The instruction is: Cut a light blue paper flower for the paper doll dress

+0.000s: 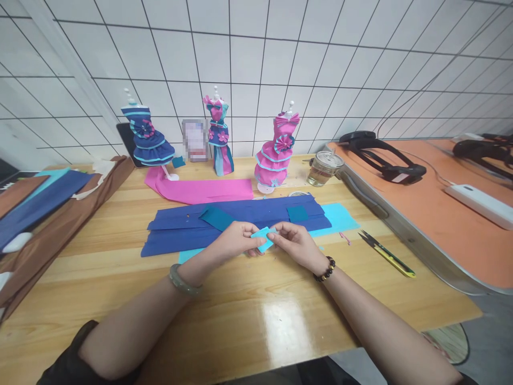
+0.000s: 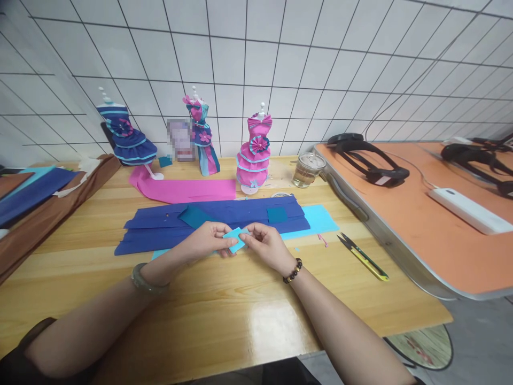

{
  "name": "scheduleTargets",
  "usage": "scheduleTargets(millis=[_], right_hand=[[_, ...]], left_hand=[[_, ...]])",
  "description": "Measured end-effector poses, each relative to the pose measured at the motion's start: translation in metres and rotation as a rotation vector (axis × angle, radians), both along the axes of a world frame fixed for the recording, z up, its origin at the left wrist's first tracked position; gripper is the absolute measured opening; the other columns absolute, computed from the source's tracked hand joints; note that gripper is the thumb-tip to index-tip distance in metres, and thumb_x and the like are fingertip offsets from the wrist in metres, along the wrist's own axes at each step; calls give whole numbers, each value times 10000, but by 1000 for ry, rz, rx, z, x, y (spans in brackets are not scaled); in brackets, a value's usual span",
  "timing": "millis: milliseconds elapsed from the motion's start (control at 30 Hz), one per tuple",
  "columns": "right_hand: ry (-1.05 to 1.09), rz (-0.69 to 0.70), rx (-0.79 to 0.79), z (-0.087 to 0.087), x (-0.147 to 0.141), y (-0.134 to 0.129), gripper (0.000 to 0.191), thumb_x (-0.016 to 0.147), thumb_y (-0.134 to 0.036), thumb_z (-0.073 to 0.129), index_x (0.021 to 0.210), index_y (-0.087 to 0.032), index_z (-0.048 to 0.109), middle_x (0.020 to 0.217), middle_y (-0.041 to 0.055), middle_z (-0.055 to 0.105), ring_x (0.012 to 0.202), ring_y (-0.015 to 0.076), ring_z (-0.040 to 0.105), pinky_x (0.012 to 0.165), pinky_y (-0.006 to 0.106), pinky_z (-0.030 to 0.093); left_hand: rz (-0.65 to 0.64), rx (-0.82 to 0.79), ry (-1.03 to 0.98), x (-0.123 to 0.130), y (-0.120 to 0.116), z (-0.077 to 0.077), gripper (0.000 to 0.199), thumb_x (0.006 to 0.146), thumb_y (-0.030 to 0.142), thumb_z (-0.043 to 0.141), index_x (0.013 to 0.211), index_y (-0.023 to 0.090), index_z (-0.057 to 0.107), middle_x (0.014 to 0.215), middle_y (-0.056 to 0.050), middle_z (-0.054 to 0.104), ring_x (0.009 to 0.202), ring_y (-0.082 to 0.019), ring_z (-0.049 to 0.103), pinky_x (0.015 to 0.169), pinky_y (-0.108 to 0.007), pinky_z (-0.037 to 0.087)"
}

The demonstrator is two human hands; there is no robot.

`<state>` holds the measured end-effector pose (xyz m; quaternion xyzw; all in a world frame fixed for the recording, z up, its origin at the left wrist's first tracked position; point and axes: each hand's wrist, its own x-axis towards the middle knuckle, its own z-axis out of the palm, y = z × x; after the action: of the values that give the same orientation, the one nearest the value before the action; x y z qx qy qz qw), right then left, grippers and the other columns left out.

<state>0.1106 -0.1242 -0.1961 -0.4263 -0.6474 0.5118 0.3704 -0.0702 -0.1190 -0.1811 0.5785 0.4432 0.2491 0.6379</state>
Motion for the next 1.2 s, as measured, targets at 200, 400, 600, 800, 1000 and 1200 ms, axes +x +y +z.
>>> scheduleTargets(millis=[200, 400, 600, 800, 1000, 1200], right_hand=[[21, 56, -3, 0, 0, -1, 207, 759, -353, 558, 800, -150, 561, 648, -3, 538, 560, 94, 468, 530, 222, 394], [-10, 78, 27, 6, 0, -3, 207, 764, -356, 553, 764, -149, 571, 629, -9, 530, 545, 87, 443, 520, 215, 363], [16, 91, 28, 6, -2, -4, 214, 785, -361, 526, 790, -151, 567, 675, 7, 553, 587, 99, 472, 545, 221, 385], [-10, 106, 35, 2, -2, -4, 259, 784, -399, 516, 738, -148, 558, 674, 14, 553, 619, 111, 478, 581, 232, 402], [-8, 87, -31, 5, 0, -3, 350, 824, -462, 415, 764, -150, 561, 604, -1, 532, 532, 100, 472, 515, 223, 398], [15, 70, -51, 3, -2, -3, 297, 749, -445, 545, 815, -155, 548, 642, 8, 552, 537, 100, 485, 513, 228, 426]], left_hand=[[-98, 10, 0, 0, -3, -3, 289, 676, 381, 614, 746, 100, 610, 682, -79, 656, 585, -133, 602, 586, -253, 486], [-152, -9, 4, 0, -5, 0, 292, 674, 385, 618, 764, 108, 601, 707, -80, 661, 596, -135, 607, 590, -257, 486], [-152, -26, 28, 1, -6, 3, 293, 664, 386, 621, 726, 100, 605, 705, -87, 659, 585, -139, 607, 577, -256, 479], [-192, -66, 21, 4, -9, 5, 268, 649, 351, 635, 716, 93, 613, 692, -88, 656, 614, -155, 620, 576, -253, 477], [-186, -52, -9, 2, -8, 4, 293, 660, 374, 628, 774, 104, 625, 727, -91, 666, 614, -145, 614, 596, -256, 478], [-116, -87, -69, 1, -6, 2, 319, 653, 399, 640, 779, 109, 604, 721, -94, 667, 628, -148, 617, 615, -267, 483]])
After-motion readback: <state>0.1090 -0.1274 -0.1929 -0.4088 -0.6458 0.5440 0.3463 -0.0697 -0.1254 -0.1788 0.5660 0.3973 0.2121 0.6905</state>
